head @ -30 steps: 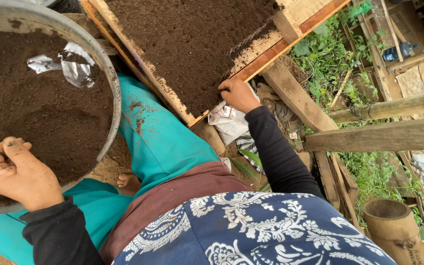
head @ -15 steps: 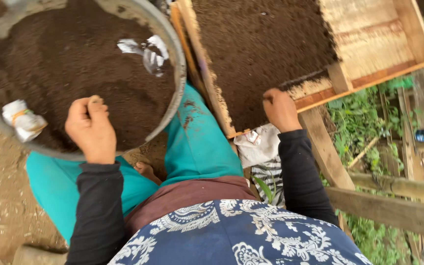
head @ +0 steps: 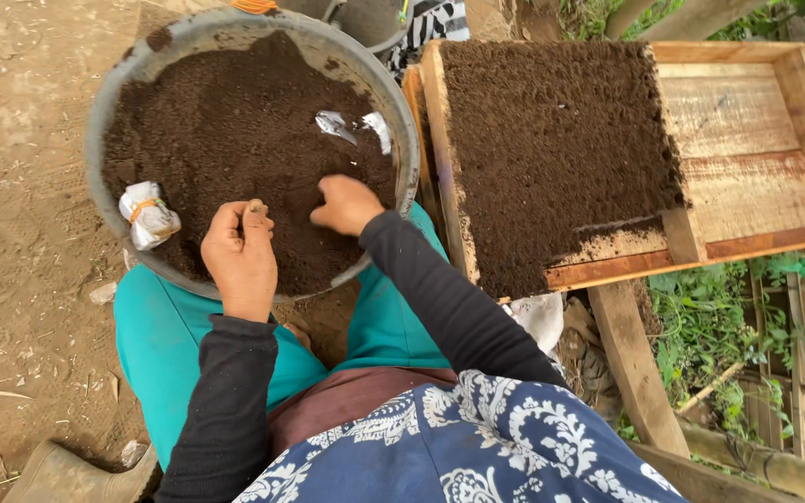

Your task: The person scoops soil from a large metal basin and fills small white seed pouches by hand. They then place the filled pouches onto a wooden tray filled with soil. The process is repeated continuously throughout the video.

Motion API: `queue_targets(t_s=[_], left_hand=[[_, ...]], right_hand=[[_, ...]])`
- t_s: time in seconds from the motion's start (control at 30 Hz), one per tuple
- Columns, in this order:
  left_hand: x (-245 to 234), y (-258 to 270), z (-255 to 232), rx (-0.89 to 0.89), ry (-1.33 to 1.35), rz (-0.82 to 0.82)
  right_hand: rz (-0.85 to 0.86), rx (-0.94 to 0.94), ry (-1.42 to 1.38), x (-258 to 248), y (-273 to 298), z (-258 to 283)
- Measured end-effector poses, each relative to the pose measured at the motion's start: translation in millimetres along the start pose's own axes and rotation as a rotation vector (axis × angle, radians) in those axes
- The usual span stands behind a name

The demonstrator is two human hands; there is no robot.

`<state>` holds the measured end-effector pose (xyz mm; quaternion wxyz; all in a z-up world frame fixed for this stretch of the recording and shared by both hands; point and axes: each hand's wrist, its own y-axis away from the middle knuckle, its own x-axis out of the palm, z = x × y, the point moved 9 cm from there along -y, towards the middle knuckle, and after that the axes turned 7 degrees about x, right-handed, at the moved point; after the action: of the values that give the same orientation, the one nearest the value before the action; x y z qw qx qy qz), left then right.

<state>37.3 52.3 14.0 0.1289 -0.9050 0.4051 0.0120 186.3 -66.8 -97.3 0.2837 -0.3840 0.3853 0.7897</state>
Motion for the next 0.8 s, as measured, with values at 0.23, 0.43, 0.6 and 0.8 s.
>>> queue_targets(t_s=[0.23, 0.43, 0.6, 0.8], left_hand=[[3.9, -5.5, 7.1, 0.003, 0.11, 0.026], [32.4, -3.8, -2.1, -0.199, 0.234, 0.266], [71.5, 10.8, 25.0, -0.241, 0.506, 0.501], [62.3, 7.8, 30.6, -0.185, 0.394, 0.389]], right_hand=[[-0.227, -0.229, -0.563, -61.2, 32.7, 6.3], [-0.012, -0.137, -1.013, -87.0, 52.0, 3.0], [0.142, -0.151, -1.1, -83.2, 75.6, 21.1], [-0.251, -0.136, -0.819, -98.2, 77.5, 4.0]])
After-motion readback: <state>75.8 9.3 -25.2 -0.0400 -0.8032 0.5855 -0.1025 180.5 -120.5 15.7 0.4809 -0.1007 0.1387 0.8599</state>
